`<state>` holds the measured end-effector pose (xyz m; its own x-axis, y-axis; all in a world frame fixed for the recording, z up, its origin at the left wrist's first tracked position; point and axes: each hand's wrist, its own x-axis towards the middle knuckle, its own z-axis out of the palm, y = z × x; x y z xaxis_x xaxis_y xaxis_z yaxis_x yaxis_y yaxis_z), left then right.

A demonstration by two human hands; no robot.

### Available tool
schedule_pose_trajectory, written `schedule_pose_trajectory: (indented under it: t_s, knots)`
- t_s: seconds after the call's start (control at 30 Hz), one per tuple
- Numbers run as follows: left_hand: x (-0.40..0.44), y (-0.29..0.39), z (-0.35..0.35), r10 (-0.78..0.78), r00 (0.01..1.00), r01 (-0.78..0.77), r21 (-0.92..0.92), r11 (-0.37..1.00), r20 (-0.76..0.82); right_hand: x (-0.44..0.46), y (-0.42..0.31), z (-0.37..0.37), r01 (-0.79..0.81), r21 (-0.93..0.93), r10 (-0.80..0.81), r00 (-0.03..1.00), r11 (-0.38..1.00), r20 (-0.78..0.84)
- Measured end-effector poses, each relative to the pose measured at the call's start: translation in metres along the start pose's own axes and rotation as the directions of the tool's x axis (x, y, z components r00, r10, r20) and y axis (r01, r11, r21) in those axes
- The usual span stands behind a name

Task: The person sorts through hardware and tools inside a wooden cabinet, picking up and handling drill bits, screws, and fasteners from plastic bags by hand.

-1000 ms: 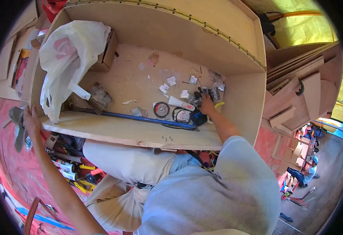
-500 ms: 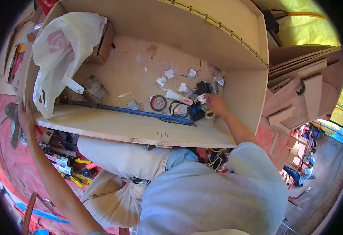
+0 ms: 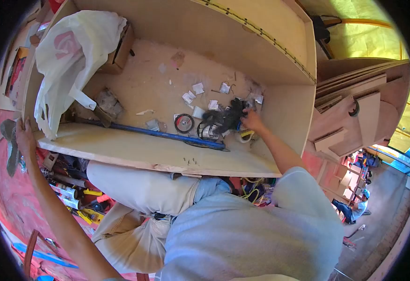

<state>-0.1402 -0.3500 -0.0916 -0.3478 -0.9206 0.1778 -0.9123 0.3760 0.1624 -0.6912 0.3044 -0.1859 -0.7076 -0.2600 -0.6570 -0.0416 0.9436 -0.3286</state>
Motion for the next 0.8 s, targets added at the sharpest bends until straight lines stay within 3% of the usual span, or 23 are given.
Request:
schedule_pose_trajectory:
  t_s: [0.03,0.07,0.13,0.17,0.2,0.23,0.3,0.37,0.4,0.5,0.6,0.7,0.77,0.8]
  knots:
    - [0.001,-0.009,0.008,0.020,1.000,-0.020,0.028,0.999,-0.008,0.000,-0.010,-0.004,-0.203,-0.090,0.207,0.978,0.975,0.039]
    - [0.002,-0.018,0.012,0.036,0.999,-0.034,0.059,0.998,-0.018,0.004,-0.007,0.002,-0.177,-0.145,0.190,0.978,0.973,0.081]
    - [-0.002,-0.007,0.003,-0.013,1.000,0.014,-0.054,0.998,0.023,0.028,0.019,0.028,-0.111,-0.258,0.159,0.971,0.960,0.176]
    - [-0.004,0.006,-0.006,-0.027,0.999,0.032,-0.106,0.994,0.046,0.040,0.025,0.031,0.106,-0.458,-0.058,0.991,0.883,0.118]
    - [-0.008,0.027,-0.022,-0.109,0.986,0.122,-0.101,0.987,0.123,0.047,0.039,0.028,0.273,-0.638,-0.271,0.957,0.720,0.104]
    - [-0.010,0.026,-0.022,-0.106,0.989,0.115,-0.091,0.989,0.099,0.047,0.048,0.025,0.379,-0.784,-0.463,0.876,0.492,0.133]
    - [-0.010,0.028,-0.016,-0.098,0.994,0.101,-0.092,0.991,0.037,0.004,-0.043,-0.046,0.392,-0.502,-0.319,0.920,0.771,0.228]
    - [-0.012,0.027,-0.011,-0.096,0.995,0.097,-0.048,0.994,0.009,-0.013,-0.100,-0.106,0.551,-0.332,-0.464,0.830,0.766,0.308]
    - [-0.011,0.024,-0.012,-0.086,0.996,0.086,-0.019,0.996,-0.004,-0.026,-0.125,-0.122,0.386,-0.430,-0.317,0.921,0.816,0.226]
    - [-0.008,0.006,0.008,-0.032,0.996,0.036,0.047,0.998,-0.086,-0.058,-0.207,-0.148,0.275,-0.017,-0.256,0.913,0.961,0.318]
    - [-0.023,0.048,-0.022,-0.098,0.994,0.097,-0.018,0.995,-0.049,-0.034,-0.247,-0.143,0.487,0.252,-0.548,0.725,0.836,0.417]
    - [-0.030,0.074,-0.040,-0.135,0.989,0.127,-0.111,0.986,-0.065,-0.053,-0.300,-0.121,0.283,0.720,-0.700,0.605,0.634,0.379]
    - [-0.033,0.093,-0.058,-0.282,0.959,0.284,-0.170,0.944,0.032,-0.080,-0.333,-0.106,0.320,0.826,-0.807,0.538,0.465,0.245]
    - [-0.032,0.085,-0.046,-0.246,0.969,0.237,-0.162,0.958,-0.036,-0.090,-0.356,-0.099,0.324,0.870,-0.849,0.499,0.371,0.175]
